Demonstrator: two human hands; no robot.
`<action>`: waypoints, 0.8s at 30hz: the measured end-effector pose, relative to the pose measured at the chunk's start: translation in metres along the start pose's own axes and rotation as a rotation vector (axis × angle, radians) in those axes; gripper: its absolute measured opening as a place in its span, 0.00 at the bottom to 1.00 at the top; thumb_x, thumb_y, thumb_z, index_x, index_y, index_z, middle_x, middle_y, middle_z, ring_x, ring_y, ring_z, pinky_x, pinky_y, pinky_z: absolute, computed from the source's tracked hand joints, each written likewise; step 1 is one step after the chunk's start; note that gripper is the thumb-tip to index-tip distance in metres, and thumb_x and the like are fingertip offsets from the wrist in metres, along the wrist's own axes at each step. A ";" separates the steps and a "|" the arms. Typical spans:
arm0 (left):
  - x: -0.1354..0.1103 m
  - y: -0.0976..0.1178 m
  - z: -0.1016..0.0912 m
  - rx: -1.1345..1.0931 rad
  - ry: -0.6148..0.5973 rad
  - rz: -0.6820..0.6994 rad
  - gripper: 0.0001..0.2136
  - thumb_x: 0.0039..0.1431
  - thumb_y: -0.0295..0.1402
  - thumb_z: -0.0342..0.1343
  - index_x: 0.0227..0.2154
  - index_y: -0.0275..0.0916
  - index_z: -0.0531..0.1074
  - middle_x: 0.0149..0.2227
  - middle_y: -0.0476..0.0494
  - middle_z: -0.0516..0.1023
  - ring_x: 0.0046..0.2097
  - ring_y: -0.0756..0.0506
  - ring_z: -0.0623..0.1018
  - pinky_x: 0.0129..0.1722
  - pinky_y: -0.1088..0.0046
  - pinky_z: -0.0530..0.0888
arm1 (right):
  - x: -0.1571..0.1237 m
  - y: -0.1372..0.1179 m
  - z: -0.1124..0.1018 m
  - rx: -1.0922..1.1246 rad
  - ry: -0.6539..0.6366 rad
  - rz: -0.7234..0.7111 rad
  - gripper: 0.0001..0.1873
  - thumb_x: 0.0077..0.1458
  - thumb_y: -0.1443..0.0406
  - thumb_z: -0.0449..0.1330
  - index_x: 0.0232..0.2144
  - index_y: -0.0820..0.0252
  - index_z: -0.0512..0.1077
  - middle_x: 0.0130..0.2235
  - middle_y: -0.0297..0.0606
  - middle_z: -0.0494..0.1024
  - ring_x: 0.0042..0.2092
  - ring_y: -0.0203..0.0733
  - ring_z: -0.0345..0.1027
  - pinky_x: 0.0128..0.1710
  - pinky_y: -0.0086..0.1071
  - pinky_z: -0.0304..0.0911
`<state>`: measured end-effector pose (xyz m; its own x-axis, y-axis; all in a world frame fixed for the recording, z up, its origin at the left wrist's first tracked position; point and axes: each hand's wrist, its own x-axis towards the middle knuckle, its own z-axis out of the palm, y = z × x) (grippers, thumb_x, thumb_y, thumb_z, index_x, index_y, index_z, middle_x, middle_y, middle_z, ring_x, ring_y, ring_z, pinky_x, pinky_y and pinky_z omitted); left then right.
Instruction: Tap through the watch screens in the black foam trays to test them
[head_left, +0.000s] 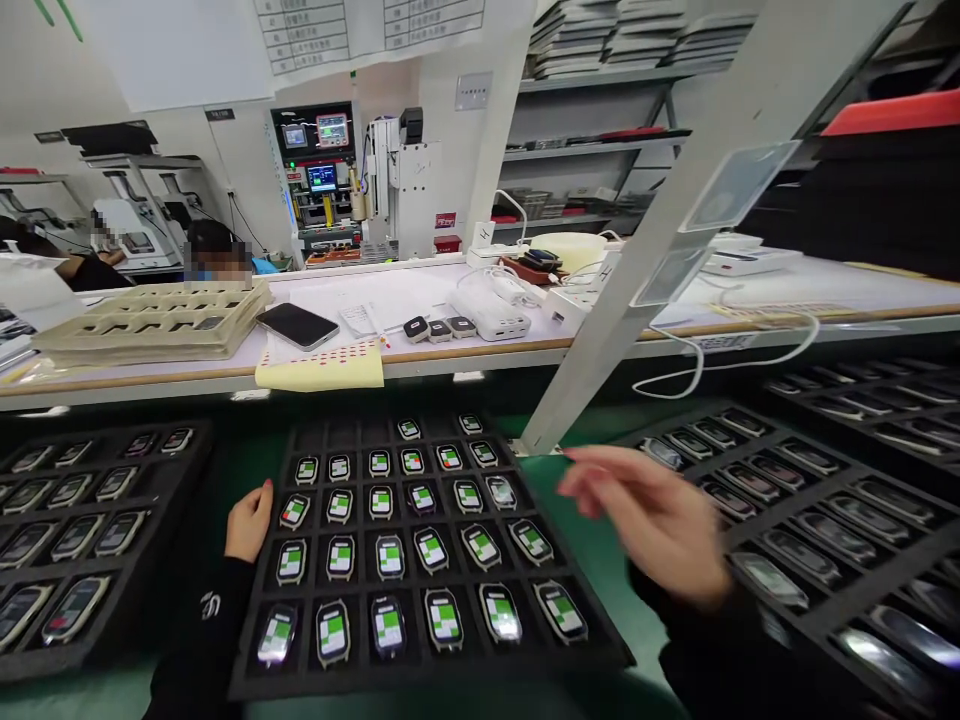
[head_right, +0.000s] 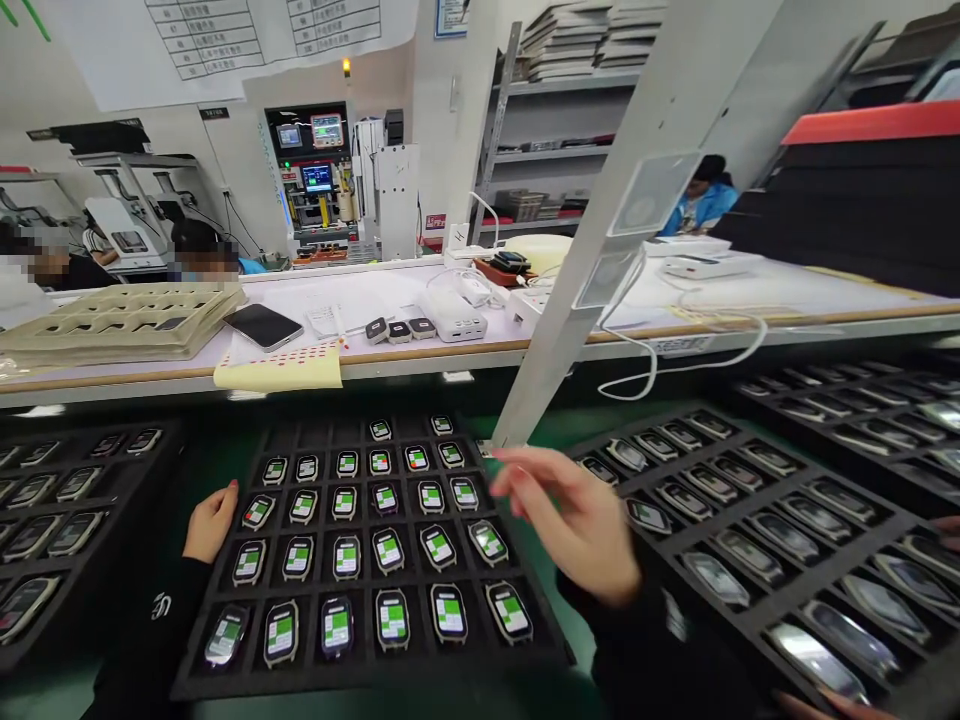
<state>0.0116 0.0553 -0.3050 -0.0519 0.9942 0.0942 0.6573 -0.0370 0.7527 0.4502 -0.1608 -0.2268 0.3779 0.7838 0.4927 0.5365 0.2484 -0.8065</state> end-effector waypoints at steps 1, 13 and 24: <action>0.000 0.000 0.000 0.001 0.001 0.002 0.23 0.54 0.54 0.44 0.16 0.40 0.53 0.18 0.51 0.54 0.25 0.49 0.60 0.24 0.75 0.56 | 0.009 0.013 0.011 -0.019 -0.033 0.068 0.23 0.64 0.49 0.54 0.47 0.62 0.71 0.31 0.38 0.75 0.25 0.37 0.67 0.24 0.30 0.67; 0.002 0.002 0.000 0.016 0.002 0.005 0.22 0.53 0.53 0.44 0.16 0.40 0.55 0.17 0.51 0.57 0.25 0.48 0.63 0.24 0.75 0.57 | 0.008 0.124 0.049 -0.282 0.044 0.257 0.25 0.59 0.50 0.48 0.39 0.62 0.75 0.27 0.40 0.77 0.29 0.46 0.72 0.29 0.33 0.68; -0.001 0.007 -0.002 0.013 -0.021 0.013 0.23 0.56 0.52 0.44 0.16 0.41 0.52 0.17 0.51 0.53 0.24 0.49 0.60 0.23 0.74 0.55 | 0.030 0.045 0.078 -0.362 -0.465 -0.134 0.15 0.59 0.59 0.55 0.43 0.58 0.76 0.37 0.40 0.78 0.37 0.45 0.72 0.39 0.33 0.69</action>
<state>0.0151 0.0543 -0.2983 -0.0275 0.9955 0.0907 0.6678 -0.0492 0.7427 0.4267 -0.0822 -0.2734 -0.0362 0.9460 0.3221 0.8104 0.2163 -0.5445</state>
